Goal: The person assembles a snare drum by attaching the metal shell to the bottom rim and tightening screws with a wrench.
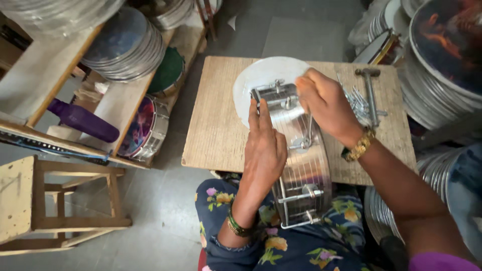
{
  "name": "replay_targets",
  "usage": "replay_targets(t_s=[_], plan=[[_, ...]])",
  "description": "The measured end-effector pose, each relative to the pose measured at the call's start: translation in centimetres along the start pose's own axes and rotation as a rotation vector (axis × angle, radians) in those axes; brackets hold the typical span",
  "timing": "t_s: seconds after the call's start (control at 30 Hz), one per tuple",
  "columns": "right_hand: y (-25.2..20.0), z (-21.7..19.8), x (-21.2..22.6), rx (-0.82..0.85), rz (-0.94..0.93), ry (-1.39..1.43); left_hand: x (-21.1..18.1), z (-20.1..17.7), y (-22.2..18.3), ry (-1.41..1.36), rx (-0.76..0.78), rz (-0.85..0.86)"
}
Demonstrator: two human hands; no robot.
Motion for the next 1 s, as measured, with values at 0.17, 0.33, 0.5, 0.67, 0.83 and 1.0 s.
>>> replay_targets(t_s=[0.17, 0.33, 0.5, 0.67, 0.83, 1.0], plan=[[-1.1, -0.1, -0.5, -0.082, 0.005, 0.014, 0.0, -0.5, -0.8, 0.039, -0.044, 0.111], [0.8, 0.1, -0.5, -0.044, 0.034, -0.062, -0.3, -1.1, -1.3, 0.035, -0.023, 0.083], [-3.7, -1.4, 2.6, -0.180, -0.281, -0.102, -0.5, -1.3, -1.5, -0.035, 0.026, -0.010], [-7.7, -1.2, 4.6, -0.223, -0.622, -0.435, -1.4, -0.5, -1.4, -0.105, 0.061, 0.047], [-10.0, -2.6, 4.0, -0.239, -0.654, -0.486, -2.6, 0.8, -1.5, -0.066, 0.081, 0.127], [-11.8, -4.1, 2.5, -0.287, -0.620, -0.375, -2.9, 1.2, -1.9, -0.068, 0.141, 0.081]])
Point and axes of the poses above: each hand's wrist, its own y-axis towards the middle knuckle, its own z-axis out of the palm, x = y × z, the point moved 5 cm from there along y, towards the middle knuckle, and after that the axes turned 1 degree about z, right-handed, at the moved point
